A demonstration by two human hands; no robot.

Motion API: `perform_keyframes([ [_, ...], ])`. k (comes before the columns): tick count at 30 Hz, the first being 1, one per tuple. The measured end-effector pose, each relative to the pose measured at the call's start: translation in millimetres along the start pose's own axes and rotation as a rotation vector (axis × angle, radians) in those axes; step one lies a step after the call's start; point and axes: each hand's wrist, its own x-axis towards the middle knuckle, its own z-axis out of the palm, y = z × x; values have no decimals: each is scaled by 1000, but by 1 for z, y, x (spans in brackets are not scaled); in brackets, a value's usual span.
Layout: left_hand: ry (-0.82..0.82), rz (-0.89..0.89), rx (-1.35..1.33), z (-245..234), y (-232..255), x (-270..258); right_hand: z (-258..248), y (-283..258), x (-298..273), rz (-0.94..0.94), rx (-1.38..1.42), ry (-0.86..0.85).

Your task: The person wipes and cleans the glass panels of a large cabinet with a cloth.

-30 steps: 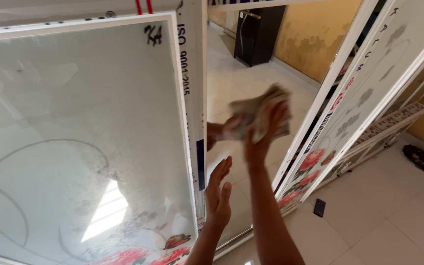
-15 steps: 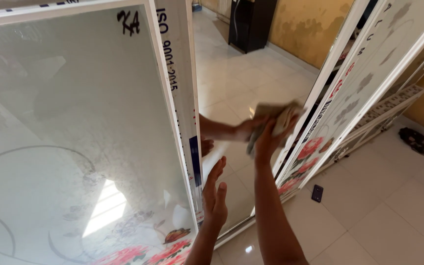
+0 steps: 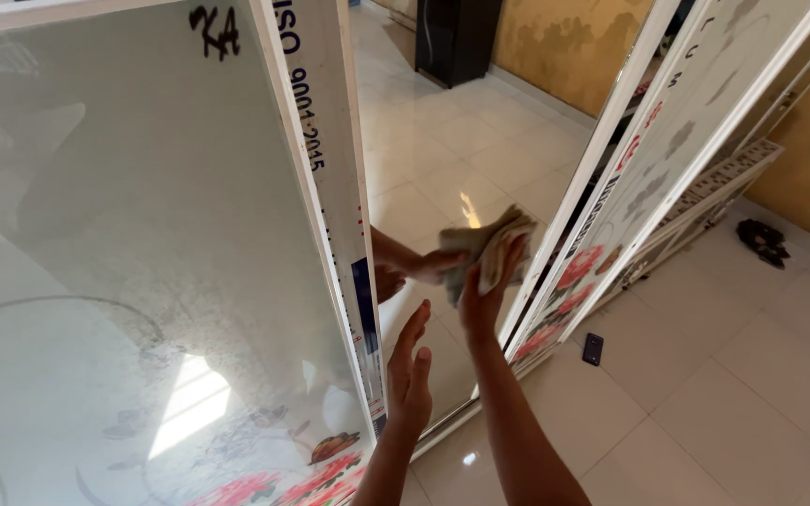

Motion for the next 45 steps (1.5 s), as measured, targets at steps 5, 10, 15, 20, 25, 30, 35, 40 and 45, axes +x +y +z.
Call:
perform_keyframes([
  [5,-29,-48,-15,-7,-4,-4,3,-27,69,90,143,149],
  [10,-72,-96,-46,-15,-26,-16,7,-73,74,-176,179,163],
  [15,-83,-138,-123,-25,-65,-37,3,-78,15,-350,-102,-45],
  [20,-158,-189,-110,-37,-72,-43,3,-29,16,-105,-41,27],
  [25,-193,-199,-76,-40,-66,-44,8,-47,52,18,43,162],
  [30,-139,-202,-76,-30,-78,-46,11,-131,55,-216,146,145],
  [35,-53,-209,-109,5,-78,-53,0,-82,2,-567,-266,-114],
  [40,1,-215,-117,34,-65,-57,-12,16,5,-381,-272,-153],
  [45,32,-243,-97,39,-57,-66,-2,-4,68,-139,19,160],
])
